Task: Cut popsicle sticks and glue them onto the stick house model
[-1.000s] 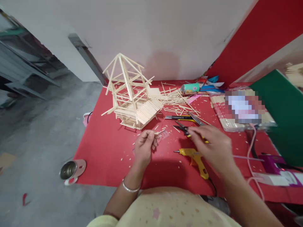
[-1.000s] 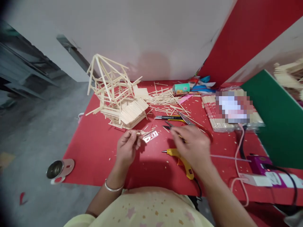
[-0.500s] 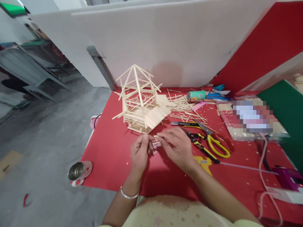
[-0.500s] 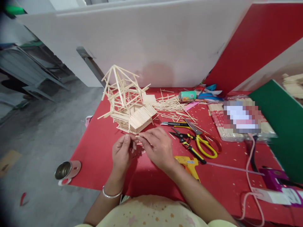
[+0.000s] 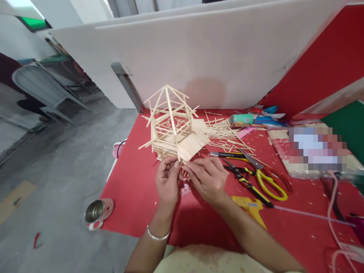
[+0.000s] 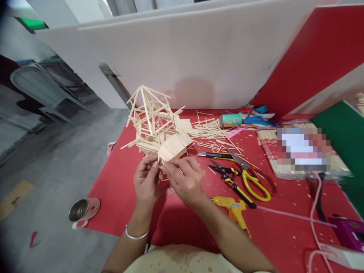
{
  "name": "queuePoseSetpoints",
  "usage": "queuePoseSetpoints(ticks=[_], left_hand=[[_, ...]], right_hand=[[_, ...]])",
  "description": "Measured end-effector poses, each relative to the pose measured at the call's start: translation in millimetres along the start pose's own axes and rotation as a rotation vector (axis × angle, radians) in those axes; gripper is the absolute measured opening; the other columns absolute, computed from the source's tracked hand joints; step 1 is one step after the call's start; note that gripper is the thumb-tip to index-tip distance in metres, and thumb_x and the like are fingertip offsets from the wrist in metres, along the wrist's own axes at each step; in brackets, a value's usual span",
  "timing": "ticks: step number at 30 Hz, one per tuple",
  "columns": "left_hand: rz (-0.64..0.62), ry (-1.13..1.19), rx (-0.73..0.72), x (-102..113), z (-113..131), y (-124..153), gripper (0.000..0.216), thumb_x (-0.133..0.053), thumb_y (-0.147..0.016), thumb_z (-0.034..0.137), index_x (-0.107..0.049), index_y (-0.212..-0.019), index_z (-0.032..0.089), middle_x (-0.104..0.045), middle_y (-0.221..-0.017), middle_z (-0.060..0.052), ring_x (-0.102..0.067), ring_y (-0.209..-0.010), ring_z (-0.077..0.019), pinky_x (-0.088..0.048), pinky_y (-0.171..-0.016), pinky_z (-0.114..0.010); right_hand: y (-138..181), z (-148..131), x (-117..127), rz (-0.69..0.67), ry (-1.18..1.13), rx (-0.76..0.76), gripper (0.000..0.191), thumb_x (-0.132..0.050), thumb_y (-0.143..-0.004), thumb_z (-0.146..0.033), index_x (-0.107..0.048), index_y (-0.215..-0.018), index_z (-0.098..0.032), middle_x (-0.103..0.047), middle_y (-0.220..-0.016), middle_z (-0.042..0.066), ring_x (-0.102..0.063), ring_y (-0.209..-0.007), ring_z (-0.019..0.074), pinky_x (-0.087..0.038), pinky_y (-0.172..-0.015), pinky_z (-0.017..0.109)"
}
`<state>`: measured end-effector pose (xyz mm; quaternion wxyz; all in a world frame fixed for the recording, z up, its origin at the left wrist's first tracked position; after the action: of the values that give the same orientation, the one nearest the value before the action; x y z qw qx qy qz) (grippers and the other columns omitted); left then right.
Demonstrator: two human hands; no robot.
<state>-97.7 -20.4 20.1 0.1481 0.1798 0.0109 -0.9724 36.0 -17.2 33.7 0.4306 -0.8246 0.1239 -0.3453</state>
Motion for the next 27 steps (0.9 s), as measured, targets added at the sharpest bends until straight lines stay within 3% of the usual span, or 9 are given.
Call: queuePoseSetpoints(ticks=[11,21,27], left_hand=[[-0.002,0.087,0.006,-5.1,3.6,-4.3,0.022,-0.074,-0.084,0.035,-0.068,-0.097,0.018,-0.061,-0.06,0.003,-0.048,-0.042,-0.0057,-0.031,-0.039,-0.016],[0.108,0.154,0.083,-7.9,9.7,5.4,0.018,-0.075,-0.081,0.029,-0.068,-0.092,0.017,-0.062,-0.057,0.004,-0.049,-0.038,-0.0056,-0.029,-0.035,-0.014],[0.118,0.141,0.127,-7.2,12.6,8.1,0.022,-0.077,-0.078,0.03,-0.07,-0.093,0.017,-0.068,-0.062,0.001,-0.054,-0.039,-0.0065,-0.029,-0.033,-0.013]], right_hand=[[3.2,11.3,-8.4,-0.028,0.005,0.028,0.033,-0.075,-0.082,-0.015,-0.071,-0.113,-0.028,-0.075,-0.095,0.002,-0.061,-0.084,0.0178,-0.051,-0.08,0.034],[4.3,12.9,-9.7,-0.022,0.011,0.041,0.035,-0.075,-0.082,-0.017,-0.07,-0.115,-0.029,-0.074,-0.096,0.003,-0.062,-0.083,0.0184,-0.051,-0.079,0.035],[2.2,8.6,-8.7,0.006,0.041,0.021,0.025,-0.076,-0.081,-0.02,-0.072,-0.105,-0.026,-0.074,-0.09,0.003,-0.061,-0.082,0.0186,-0.05,-0.078,0.036]])
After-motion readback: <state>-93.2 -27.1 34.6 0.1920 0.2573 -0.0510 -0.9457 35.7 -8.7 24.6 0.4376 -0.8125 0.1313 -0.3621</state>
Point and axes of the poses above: each hand's wrist, its own y-axis away from the middle knuckle, its own x-axis out of the back of the hand, z = x × y, the point moved 1 cm from there along -y, towards the middle knuckle
